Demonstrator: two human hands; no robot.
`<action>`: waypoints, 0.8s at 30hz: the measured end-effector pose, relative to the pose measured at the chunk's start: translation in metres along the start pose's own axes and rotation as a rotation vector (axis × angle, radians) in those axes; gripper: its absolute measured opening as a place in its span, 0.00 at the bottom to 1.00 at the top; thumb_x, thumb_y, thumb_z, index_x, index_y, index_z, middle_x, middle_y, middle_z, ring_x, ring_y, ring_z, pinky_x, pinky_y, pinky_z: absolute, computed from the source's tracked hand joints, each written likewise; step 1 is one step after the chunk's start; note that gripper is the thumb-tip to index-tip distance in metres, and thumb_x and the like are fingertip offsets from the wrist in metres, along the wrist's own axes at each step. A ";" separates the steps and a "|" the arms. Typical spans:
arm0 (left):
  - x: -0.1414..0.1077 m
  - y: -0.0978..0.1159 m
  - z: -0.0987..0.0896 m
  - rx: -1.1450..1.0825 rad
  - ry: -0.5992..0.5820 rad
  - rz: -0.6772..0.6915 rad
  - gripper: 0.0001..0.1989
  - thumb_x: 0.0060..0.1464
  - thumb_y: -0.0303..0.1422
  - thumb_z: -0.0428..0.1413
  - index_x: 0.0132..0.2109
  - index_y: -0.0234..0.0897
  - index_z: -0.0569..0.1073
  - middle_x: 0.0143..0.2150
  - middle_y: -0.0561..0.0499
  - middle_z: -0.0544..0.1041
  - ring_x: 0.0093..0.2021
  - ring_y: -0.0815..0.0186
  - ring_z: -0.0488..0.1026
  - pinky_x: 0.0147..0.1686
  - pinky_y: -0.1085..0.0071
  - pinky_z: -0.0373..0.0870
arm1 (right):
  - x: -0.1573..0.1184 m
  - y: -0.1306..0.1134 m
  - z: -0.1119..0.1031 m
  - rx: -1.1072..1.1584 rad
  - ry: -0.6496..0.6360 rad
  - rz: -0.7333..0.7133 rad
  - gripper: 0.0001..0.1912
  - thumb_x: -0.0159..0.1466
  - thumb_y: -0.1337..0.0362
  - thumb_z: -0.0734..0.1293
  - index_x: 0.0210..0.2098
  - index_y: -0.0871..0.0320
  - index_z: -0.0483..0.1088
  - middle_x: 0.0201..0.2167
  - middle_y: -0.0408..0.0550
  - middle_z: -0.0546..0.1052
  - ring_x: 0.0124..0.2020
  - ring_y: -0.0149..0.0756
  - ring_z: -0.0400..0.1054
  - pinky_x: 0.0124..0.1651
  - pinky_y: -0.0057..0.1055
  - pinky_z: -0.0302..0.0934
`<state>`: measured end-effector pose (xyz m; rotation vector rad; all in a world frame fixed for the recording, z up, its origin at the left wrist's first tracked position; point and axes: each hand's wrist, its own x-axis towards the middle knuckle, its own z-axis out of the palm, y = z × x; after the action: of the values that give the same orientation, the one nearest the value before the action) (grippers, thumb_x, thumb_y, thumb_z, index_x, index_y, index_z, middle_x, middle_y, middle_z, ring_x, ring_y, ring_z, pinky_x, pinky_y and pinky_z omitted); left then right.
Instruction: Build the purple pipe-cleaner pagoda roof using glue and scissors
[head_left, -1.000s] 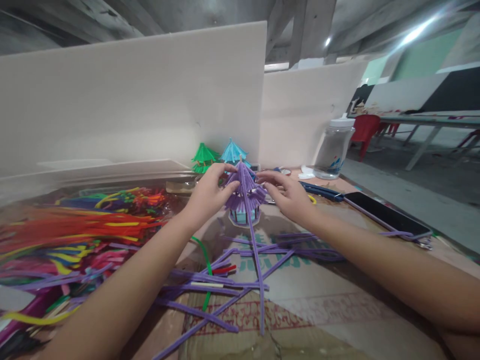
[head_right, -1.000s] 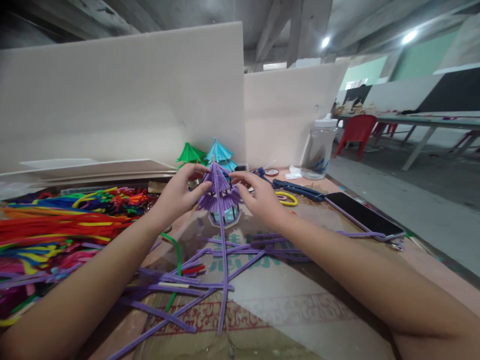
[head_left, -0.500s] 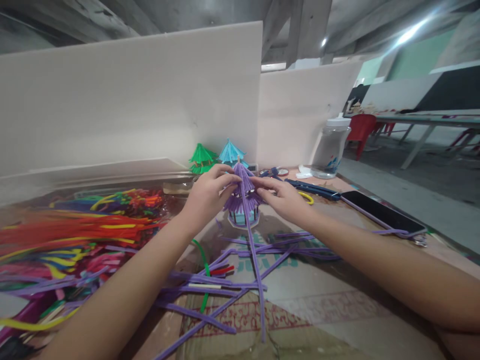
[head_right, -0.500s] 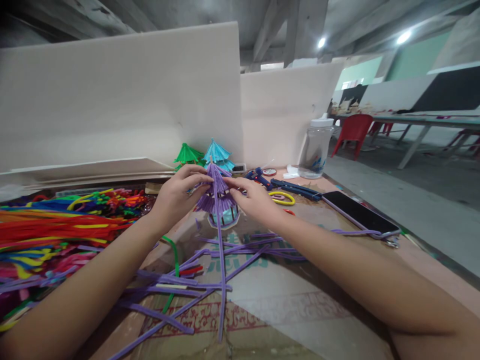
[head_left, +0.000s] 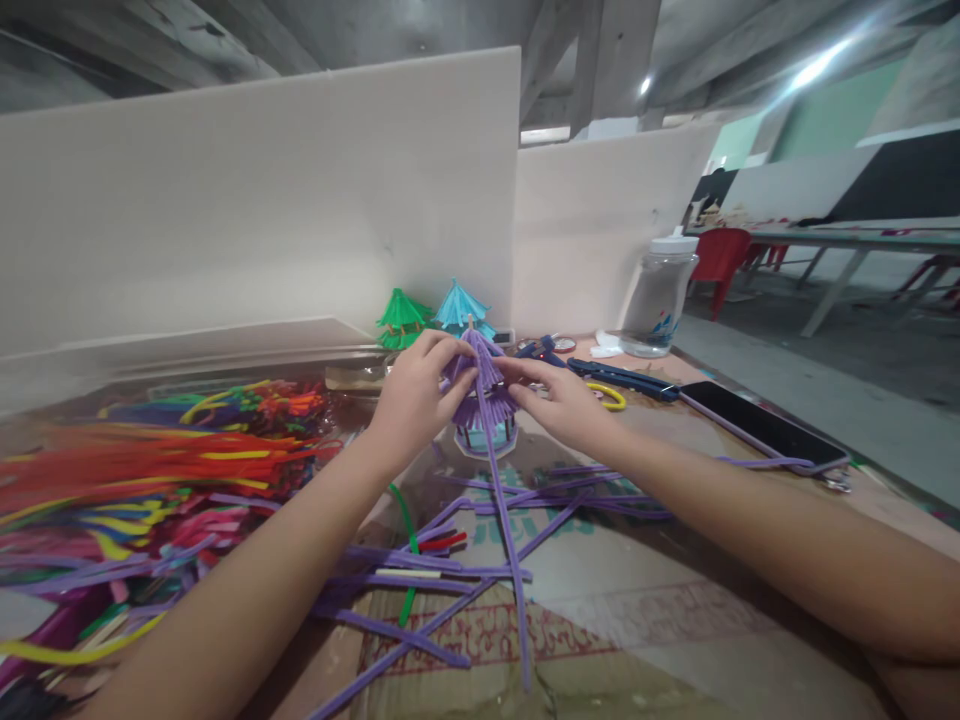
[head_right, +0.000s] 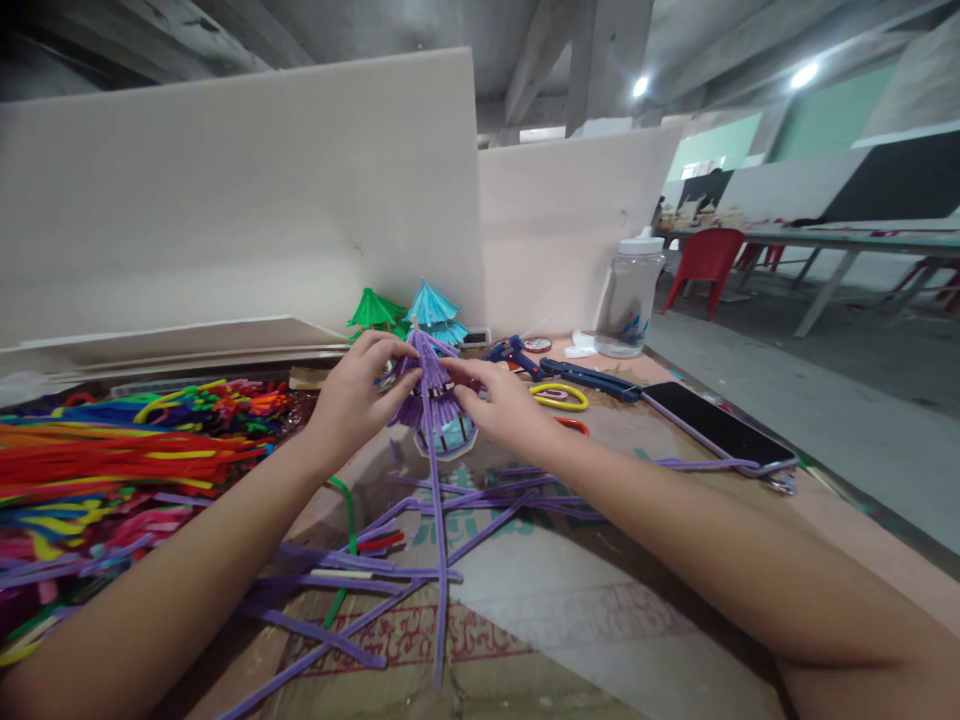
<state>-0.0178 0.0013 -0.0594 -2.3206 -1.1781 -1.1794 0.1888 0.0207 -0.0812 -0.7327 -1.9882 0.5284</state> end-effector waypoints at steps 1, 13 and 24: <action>0.000 0.000 0.000 0.000 -0.001 -0.003 0.06 0.62 0.32 0.55 0.46 0.39 0.72 0.44 0.48 0.72 0.47 0.60 0.71 0.49 0.62 0.68 | 0.000 0.000 0.000 -0.007 -0.002 -0.002 0.22 0.64 0.72 0.63 0.54 0.53 0.75 0.50 0.48 0.80 0.49 0.39 0.75 0.55 0.43 0.70; 0.002 0.002 -0.001 -0.032 0.005 -0.037 0.06 0.61 0.32 0.56 0.45 0.38 0.71 0.43 0.48 0.73 0.47 0.59 0.71 0.49 0.61 0.68 | -0.001 0.000 0.001 -0.025 -0.010 -0.013 0.23 0.63 0.72 0.62 0.56 0.54 0.73 0.52 0.49 0.79 0.51 0.39 0.74 0.57 0.43 0.69; 0.002 -0.009 0.002 -0.132 0.009 -0.075 0.09 0.59 0.28 0.56 0.48 0.38 0.69 0.45 0.48 0.71 0.46 0.62 0.71 0.50 0.63 0.69 | 0.004 0.011 -0.010 -0.086 0.005 -0.121 0.22 0.66 0.69 0.63 0.58 0.51 0.70 0.45 0.49 0.79 0.44 0.37 0.74 0.50 0.39 0.69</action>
<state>-0.0231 0.0088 -0.0600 -2.3823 -1.2293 -1.3299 0.1991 0.0325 -0.0807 -0.6602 -2.0459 0.3712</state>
